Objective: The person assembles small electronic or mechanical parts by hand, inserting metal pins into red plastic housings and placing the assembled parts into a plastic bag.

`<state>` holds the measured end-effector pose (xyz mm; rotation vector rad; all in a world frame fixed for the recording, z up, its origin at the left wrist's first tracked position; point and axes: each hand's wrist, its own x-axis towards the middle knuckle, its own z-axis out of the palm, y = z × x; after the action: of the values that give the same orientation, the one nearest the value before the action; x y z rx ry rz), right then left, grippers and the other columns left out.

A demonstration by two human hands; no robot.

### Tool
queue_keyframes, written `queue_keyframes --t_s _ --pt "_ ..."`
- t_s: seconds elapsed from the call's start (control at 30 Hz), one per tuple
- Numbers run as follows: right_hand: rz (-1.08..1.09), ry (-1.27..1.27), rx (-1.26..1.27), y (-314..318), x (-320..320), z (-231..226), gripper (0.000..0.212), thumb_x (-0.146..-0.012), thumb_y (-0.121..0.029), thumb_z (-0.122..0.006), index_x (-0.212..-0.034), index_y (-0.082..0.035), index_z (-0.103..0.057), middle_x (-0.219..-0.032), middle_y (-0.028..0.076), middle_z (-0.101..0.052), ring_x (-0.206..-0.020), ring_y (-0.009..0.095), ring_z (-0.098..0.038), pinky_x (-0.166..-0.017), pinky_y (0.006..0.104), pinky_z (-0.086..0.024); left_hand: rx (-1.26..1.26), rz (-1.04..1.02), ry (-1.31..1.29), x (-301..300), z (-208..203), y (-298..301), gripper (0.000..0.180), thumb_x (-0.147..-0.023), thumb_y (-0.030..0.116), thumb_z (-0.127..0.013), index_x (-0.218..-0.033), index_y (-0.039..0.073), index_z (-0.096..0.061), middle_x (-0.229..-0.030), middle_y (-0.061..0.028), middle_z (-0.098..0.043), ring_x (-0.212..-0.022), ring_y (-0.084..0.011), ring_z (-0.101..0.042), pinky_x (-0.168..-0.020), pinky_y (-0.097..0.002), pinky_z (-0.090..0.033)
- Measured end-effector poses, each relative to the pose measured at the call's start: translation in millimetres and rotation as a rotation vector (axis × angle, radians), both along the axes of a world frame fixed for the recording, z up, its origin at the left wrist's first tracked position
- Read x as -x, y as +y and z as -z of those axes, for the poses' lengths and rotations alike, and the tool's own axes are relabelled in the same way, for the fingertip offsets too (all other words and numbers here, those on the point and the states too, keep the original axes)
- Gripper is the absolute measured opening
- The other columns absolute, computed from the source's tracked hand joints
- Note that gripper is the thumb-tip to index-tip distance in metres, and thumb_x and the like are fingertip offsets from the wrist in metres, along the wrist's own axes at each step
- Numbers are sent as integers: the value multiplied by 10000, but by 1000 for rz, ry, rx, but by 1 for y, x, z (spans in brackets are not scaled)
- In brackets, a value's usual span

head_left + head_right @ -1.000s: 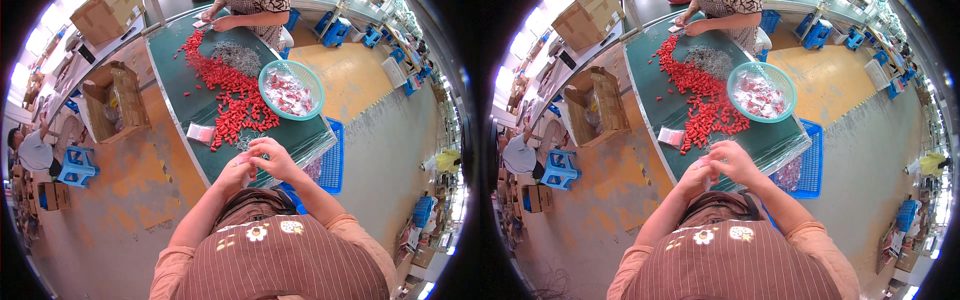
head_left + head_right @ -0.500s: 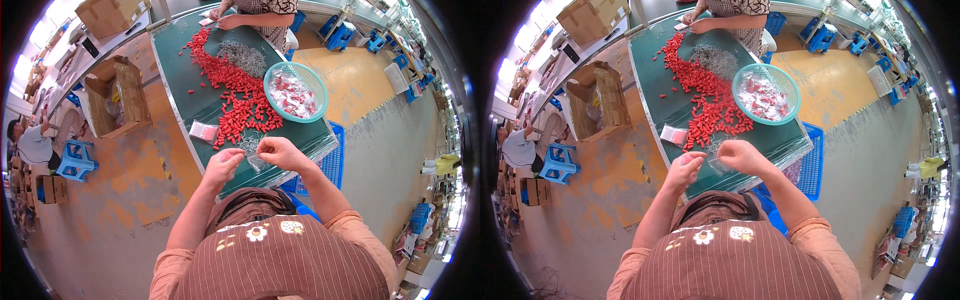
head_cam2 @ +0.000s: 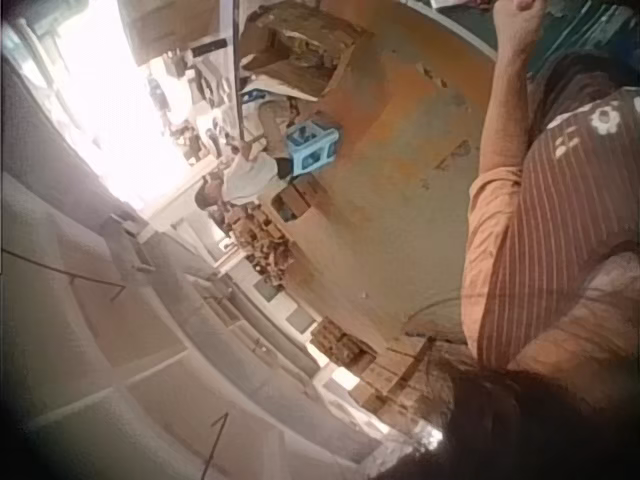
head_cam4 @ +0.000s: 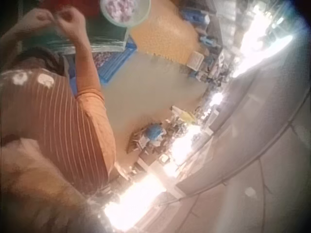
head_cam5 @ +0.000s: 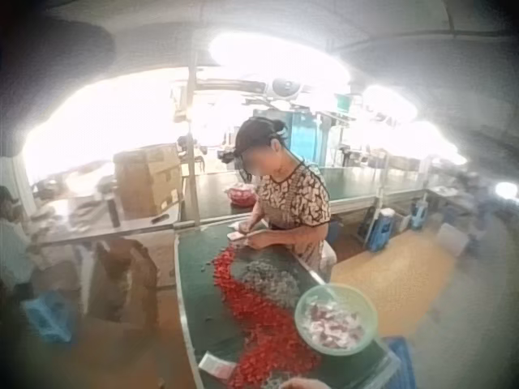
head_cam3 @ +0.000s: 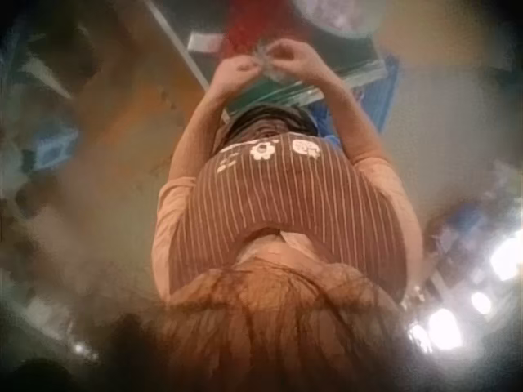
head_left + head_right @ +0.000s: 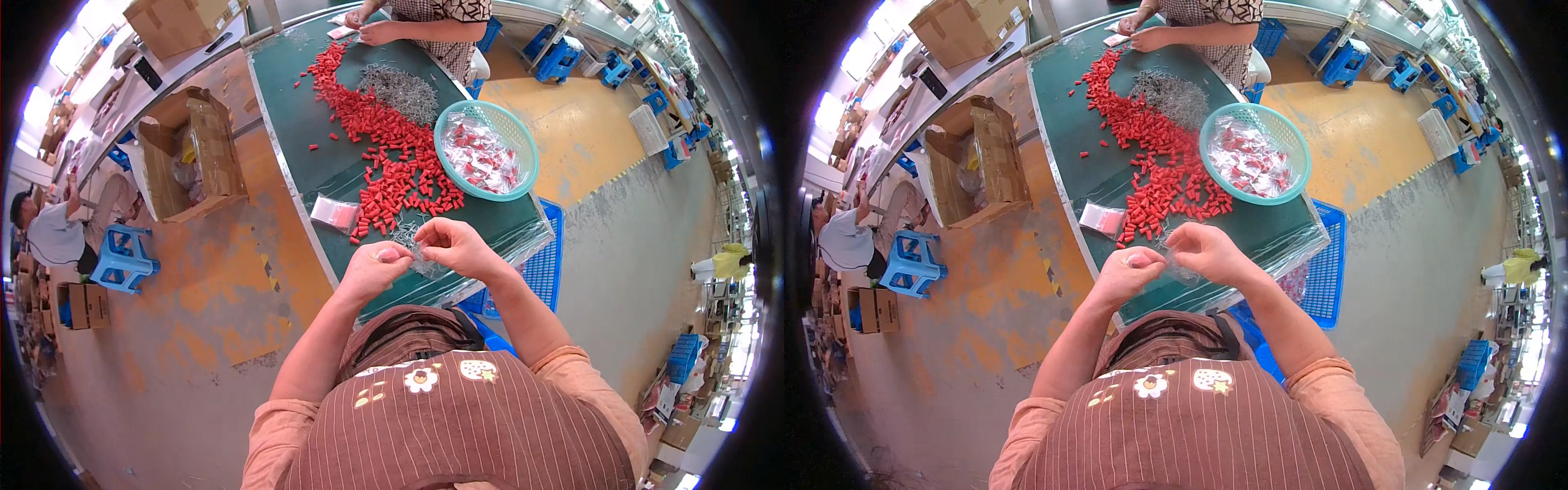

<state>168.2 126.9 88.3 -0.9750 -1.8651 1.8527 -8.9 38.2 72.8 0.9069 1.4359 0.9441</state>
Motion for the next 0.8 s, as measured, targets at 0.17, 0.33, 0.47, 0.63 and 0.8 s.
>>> queue_keyframes --t_s 0.17,0.33,0.47,0.63,0.8 --pt "-54 -20 -11 3 1 4 216 -757 -52 -613 -966 1 -600 -854 68 -642 -802 120 -597 -726 272 -478 85 61 -51 3 -3 0 127 -770 117 -673 -831 6 -666 -692 19 -582 -648 -59 -516 -588 -211 -417" --pt "-104 -61 -52 5 1 3 208 -754 -56 -610 -955 -1 -605 -846 72 -644 -798 121 -598 -723 274 -478 85 112 30 4 -4 0 127 -758 118 -674 -813 5 -662 -681 20 -579 -635 -59 -512 -573 -212 -412" --pt "-80 -42 14 4 1 8 226 -773 -66 -610 -988 1 -591 -880 70 -640 -812 127 -597 -732 273 -480 82 53 26 1 2 0 110 -734 110 -696 -769 16 -653 -666 32 -571 -609 -53 -496 -539 -211 -394" --pt "20 -44 79 1 1 9 247 -784 -83 -620 -1013 2 -584 -912 64 -633 -843 128 -595 -755 270 -480 114 -70 -126 -8 11 -4 107 -722 103 -719 -708 56 -623 -639 51 -548 -569 -36 -461 -482 -206 -350" --pt "128 -1 14 -6 -1 22 243 -778 -108 -652 -990 -4 -594 -907 82 -633 -848 163 -606 -761 295 -479 130 -79 -168 -13 12 -3 131 -724 98 -727 -686 82 -603 -624 64 -528 -544 -28 -444 -448 -203 -319"
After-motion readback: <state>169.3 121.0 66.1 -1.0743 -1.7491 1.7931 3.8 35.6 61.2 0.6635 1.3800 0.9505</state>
